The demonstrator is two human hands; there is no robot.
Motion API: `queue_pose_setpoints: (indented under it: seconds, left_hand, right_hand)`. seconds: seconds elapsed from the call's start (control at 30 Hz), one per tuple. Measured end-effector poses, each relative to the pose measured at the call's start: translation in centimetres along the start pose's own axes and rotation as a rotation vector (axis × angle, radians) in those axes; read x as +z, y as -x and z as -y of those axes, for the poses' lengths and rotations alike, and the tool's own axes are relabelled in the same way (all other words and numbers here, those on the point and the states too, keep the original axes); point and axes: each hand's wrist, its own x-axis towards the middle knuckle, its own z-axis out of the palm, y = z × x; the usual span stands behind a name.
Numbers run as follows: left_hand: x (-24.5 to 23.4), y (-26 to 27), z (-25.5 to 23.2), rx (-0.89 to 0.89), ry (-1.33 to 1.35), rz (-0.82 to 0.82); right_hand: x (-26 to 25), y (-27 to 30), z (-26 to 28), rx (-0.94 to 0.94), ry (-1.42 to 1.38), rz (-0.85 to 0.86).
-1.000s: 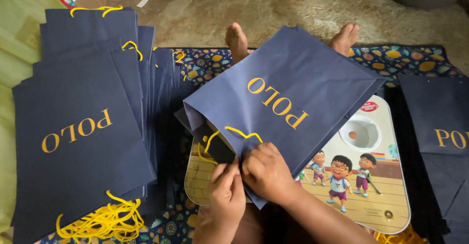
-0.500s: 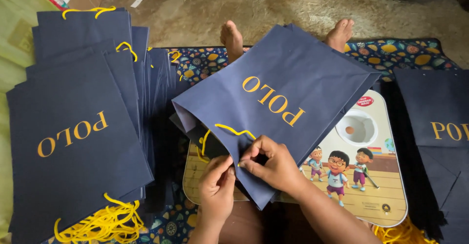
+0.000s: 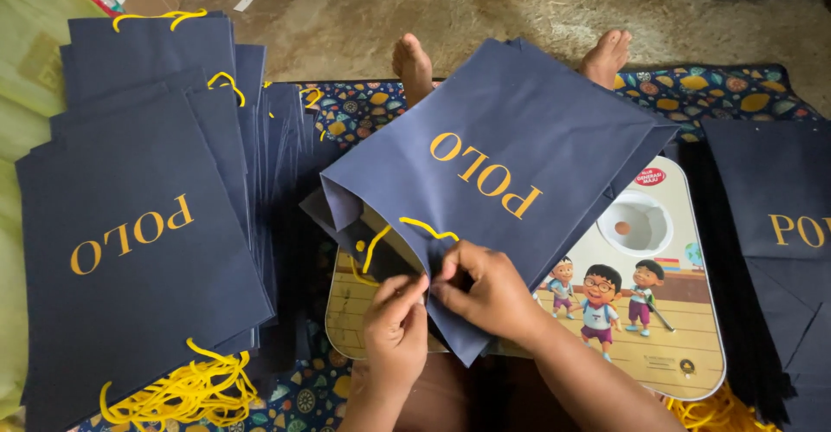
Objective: Threading yellow cord handles through the holes of blue paper shopping bags to assemble them.
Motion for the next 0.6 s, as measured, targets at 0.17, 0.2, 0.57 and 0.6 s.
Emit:
queue_pose_setpoints:
  seconds: [0.17,0.2,0.57,0.6]
  left_hand:
    - [0.0,0.6,0.7,-0.051,0.049,-0.039]
    - [0.1,0.9,1.0,-0.071,0.061,-0.056]
    - [0.3,0.7,0.2,-0.013,0.092,-0.065]
    - [0.3,0.6,0.1,-0.003,0.064,-0.055]
  right_hand:
    - [-0.6,-0.2,-0.7,0.104,-0.212,0.09]
    - [-0.5,-0.1,-0.7,0.12,-0.226,0.093]
    - [0.1,-0.1,-0.3,0.042,-0.176,0.051]
    - [0.2,-0.1,0.0,0.019,-0.082,0.036]
